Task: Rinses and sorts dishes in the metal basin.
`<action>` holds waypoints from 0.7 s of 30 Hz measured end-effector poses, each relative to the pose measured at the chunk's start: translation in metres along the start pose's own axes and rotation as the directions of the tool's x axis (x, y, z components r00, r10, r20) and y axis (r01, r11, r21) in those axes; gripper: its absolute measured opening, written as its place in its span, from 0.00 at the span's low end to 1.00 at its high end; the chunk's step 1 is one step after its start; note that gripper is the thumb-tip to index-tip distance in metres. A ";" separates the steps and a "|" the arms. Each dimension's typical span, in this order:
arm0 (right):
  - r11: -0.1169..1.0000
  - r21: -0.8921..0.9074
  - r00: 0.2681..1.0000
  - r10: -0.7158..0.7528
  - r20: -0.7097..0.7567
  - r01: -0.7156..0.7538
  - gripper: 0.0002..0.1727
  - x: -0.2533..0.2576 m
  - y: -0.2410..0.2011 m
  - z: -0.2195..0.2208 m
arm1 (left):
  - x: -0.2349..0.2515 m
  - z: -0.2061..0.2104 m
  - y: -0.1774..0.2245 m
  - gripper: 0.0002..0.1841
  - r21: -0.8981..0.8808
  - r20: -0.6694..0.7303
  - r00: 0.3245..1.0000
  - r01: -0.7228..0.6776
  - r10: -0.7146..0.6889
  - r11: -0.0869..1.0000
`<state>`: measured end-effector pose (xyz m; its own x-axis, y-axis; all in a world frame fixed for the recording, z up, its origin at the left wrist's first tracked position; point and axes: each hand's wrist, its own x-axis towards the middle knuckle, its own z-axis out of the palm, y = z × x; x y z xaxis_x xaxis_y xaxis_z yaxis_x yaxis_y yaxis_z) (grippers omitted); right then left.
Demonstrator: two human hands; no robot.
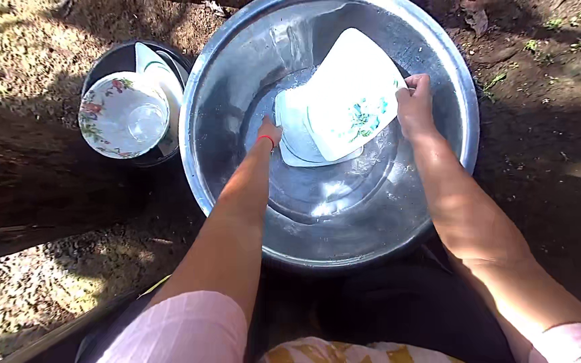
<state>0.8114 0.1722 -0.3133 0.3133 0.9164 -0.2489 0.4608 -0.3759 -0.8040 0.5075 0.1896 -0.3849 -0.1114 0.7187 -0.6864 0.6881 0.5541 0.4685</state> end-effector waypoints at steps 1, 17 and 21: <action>0.997 0.047 0.997 0.058 0.042 -0.060 0.28 0.000 -0.006 -0.006 | -0.003 -0.021 0.011 0.37 0.225 0.094 0.992 -0.098 0.078 0.970; 0.941 -0.279 0.962 0.236 0.140 -0.190 0.28 -0.085 0.003 -0.099 | -0.061 0.067 -0.102 0.24 -0.546 -0.136 0.968 0.104 -0.211 0.831; 0.950 -0.167 0.943 0.291 0.159 -0.265 0.27 -0.103 0.048 -0.034 | -0.095 0.116 -0.071 0.26 -0.684 0.075 0.997 0.069 -0.023 0.726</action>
<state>0.8297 0.0549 -0.3075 0.2981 0.7767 -0.5548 0.4930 -0.6230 -0.6073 0.5523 0.0334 -0.4173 -0.0731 0.6718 -0.7371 0.0012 0.7392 0.6735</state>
